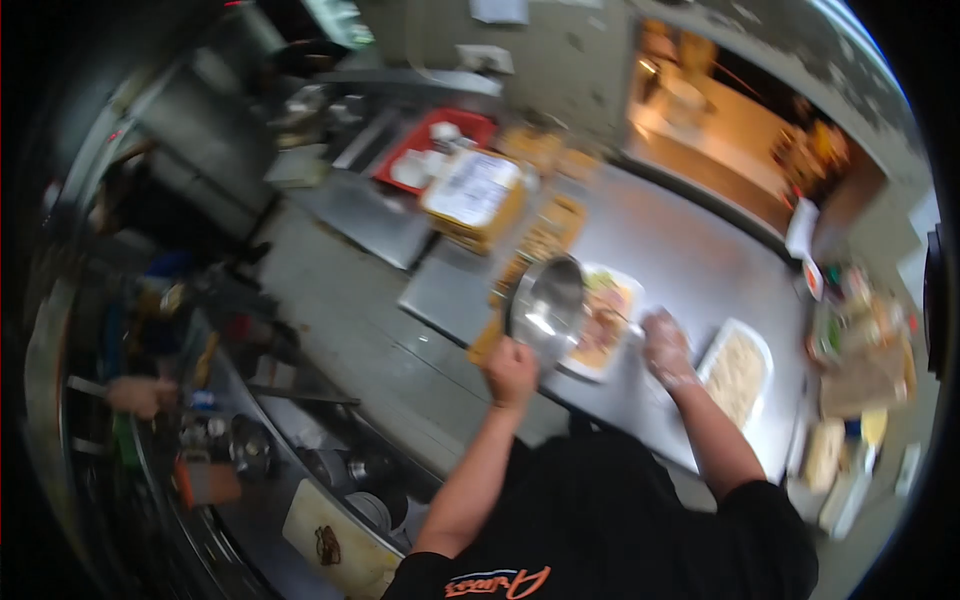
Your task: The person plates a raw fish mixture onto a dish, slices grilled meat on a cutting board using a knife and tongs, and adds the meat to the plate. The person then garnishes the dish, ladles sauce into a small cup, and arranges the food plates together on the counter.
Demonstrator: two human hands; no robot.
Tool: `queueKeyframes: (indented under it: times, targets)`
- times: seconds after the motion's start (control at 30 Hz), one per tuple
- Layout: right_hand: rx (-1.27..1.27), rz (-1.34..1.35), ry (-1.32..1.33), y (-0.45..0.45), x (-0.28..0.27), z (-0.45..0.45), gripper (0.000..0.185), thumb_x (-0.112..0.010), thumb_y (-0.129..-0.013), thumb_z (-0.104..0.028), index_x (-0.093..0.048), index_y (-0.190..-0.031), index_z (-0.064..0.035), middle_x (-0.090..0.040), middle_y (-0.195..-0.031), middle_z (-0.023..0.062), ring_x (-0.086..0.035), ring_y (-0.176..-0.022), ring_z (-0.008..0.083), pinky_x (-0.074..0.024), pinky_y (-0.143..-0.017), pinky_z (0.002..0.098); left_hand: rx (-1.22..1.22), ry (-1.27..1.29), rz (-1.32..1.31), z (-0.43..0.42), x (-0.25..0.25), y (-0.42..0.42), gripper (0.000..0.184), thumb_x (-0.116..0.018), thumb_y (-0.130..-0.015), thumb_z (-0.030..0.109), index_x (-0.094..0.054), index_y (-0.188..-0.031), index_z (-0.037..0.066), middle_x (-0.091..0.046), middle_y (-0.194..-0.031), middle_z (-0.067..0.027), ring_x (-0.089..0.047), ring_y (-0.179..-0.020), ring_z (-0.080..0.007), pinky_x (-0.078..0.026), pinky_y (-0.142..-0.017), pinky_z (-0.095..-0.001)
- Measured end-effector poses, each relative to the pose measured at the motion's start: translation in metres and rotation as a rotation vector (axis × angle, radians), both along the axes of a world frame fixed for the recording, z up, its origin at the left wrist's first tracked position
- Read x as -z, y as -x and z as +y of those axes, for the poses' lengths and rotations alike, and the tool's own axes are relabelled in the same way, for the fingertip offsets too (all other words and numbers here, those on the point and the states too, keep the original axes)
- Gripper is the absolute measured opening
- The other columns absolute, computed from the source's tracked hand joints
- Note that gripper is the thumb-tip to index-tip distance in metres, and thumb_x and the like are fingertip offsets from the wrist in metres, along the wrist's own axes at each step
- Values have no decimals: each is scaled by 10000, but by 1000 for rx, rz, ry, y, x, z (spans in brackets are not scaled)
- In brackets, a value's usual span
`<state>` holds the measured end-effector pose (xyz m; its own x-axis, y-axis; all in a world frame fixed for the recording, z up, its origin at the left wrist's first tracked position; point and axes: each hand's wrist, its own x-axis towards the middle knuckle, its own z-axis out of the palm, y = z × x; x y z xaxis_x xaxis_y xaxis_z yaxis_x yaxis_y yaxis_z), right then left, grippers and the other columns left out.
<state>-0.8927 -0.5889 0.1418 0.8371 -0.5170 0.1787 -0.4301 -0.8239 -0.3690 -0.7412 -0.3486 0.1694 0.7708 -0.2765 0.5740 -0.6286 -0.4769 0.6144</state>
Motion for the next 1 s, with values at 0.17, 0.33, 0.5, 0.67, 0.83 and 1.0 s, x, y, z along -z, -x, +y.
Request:
queueKeyframes:
  times: [0.17,0.33,0.5,0.67,0.83,1.0]
  targets:
    - [23,-22,-4,-8,-1,-2,115,-492,-778,-29,-571,-861,-42,-578,-903,200,-571,-865,398,-459,-755,500,-102,236,319,4,1,1,202,-592,-775,92,-469,-635,13,-484,-558,-153,-498,-490,-297,-399,-495,-414]
    - [150,71,18,4,-46,21,102,-492,-799,-48,-575,-858,-44,-585,-898,201,-583,-859,401,-469,-735,498,-223,353,510,18,-16,7,216,-614,-765,95,-473,-619,22,-485,-516,-110,-467,-457,-167,-393,-478,-353]
    - [115,163,37,18,-18,40,117,-492,-809,-60,-576,-891,-51,-587,-879,198,-587,-830,408,-472,-725,508,-254,392,511,29,-12,2,132,-595,-763,99,-544,-678,12,-539,-546,-113,-509,-480,-163,-414,-490,-348]
    - [55,9,34,42,8,51,96,-494,-804,-30,-571,-861,-34,-585,-846,221,-575,-790,406,-453,-703,523,-261,417,485,41,-29,1,142,-578,-765,115,-544,-675,10,-532,-540,-123,-508,-477,-179,-416,-496,-357]
    - [16,51,-87,38,20,82,98,-483,-813,-13,-575,-847,-20,-590,-841,237,-571,-793,416,-449,-727,524,-257,399,514,50,-18,-8,173,-571,-766,122,-515,-655,1,-509,-533,-132,-483,-477,-181,-405,-499,-366]
    - [47,-75,22,12,12,52,84,-473,-816,-15,-556,-824,-7,-561,-808,230,-560,-795,424,-427,-694,537,-270,378,488,61,-18,-17,186,-577,-762,128,-511,-646,0,-515,-539,-146,-487,-483,-182,-400,-497,-369]
